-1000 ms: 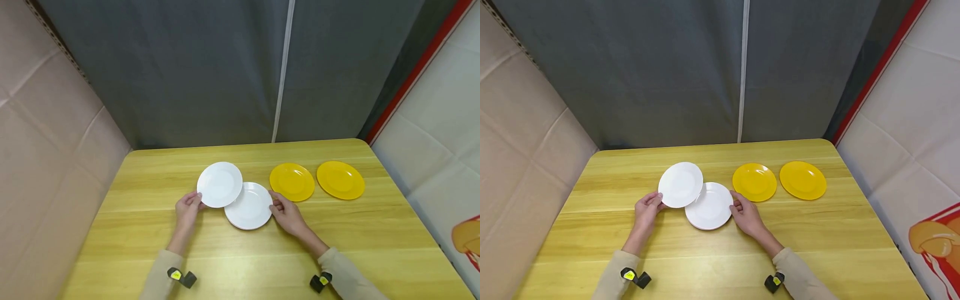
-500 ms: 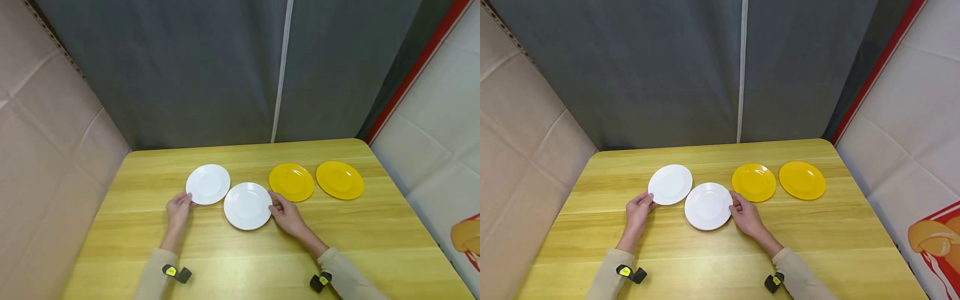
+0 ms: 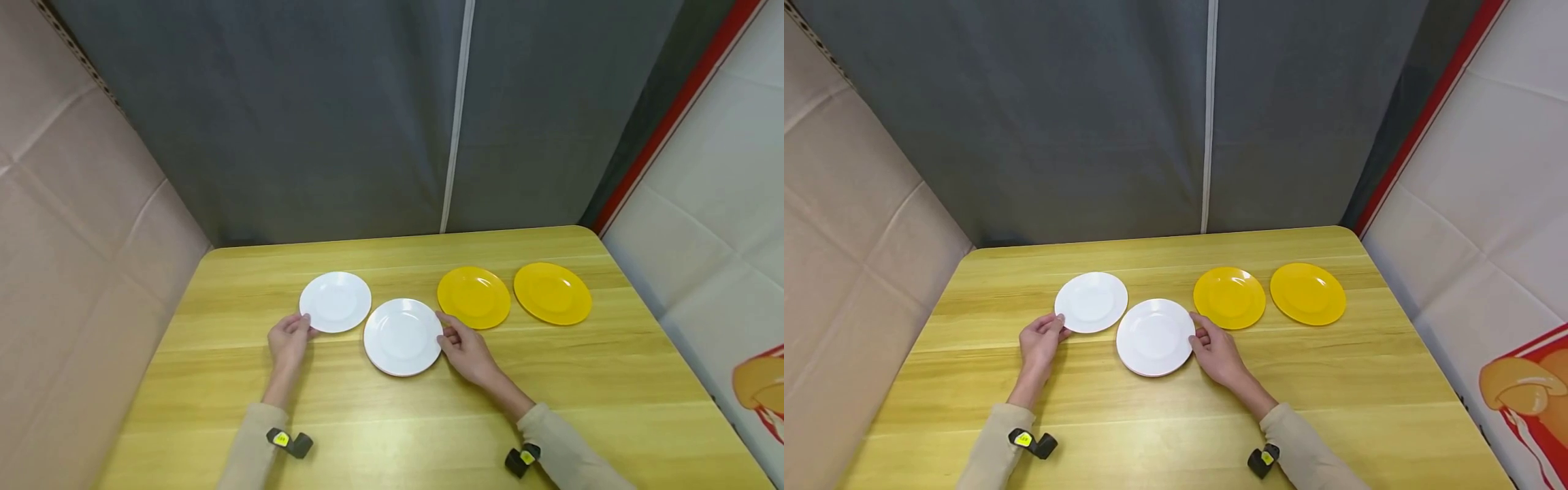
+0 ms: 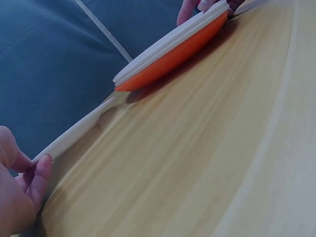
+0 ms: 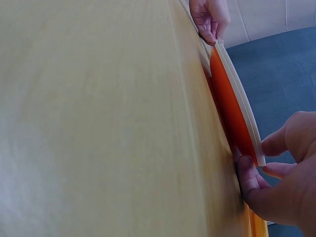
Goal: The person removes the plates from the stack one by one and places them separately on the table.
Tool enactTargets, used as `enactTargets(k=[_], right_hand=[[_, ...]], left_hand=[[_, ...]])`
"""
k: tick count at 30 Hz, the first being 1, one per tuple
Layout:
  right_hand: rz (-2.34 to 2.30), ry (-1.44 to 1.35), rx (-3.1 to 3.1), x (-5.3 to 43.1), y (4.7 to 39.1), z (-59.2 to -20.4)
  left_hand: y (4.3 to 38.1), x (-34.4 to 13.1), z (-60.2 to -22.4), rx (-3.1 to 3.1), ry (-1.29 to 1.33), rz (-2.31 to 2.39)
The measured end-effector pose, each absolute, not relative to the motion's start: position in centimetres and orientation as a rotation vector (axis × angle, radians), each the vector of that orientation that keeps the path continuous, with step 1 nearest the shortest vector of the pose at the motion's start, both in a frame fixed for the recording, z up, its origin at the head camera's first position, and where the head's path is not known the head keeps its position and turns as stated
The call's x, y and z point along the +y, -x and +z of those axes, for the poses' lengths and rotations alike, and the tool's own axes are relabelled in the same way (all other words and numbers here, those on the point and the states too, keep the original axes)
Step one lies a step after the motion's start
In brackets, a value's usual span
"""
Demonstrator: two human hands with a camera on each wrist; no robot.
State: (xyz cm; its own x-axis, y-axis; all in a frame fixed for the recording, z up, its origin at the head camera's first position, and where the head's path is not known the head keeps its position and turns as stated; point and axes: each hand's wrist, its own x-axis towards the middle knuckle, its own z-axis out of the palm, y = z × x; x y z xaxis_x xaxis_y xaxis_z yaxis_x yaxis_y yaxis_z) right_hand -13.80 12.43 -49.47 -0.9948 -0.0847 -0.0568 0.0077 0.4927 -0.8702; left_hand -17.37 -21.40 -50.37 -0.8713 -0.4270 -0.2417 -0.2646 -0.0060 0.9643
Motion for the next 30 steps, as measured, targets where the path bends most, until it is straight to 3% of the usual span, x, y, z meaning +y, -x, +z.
enactTargets(k=[16,30], right_hand=[[-1.534,0.065,2.635,12.5,13.8,-49.5],[-1.532,0.069,2.64,12.5,13.9,-49.8]], left_hand=[[18.1,-21.8,-50.9,-2.478,-0.57,-1.45],[16.9,-21.8,-50.2,-2.654,-0.586,-1.219]])
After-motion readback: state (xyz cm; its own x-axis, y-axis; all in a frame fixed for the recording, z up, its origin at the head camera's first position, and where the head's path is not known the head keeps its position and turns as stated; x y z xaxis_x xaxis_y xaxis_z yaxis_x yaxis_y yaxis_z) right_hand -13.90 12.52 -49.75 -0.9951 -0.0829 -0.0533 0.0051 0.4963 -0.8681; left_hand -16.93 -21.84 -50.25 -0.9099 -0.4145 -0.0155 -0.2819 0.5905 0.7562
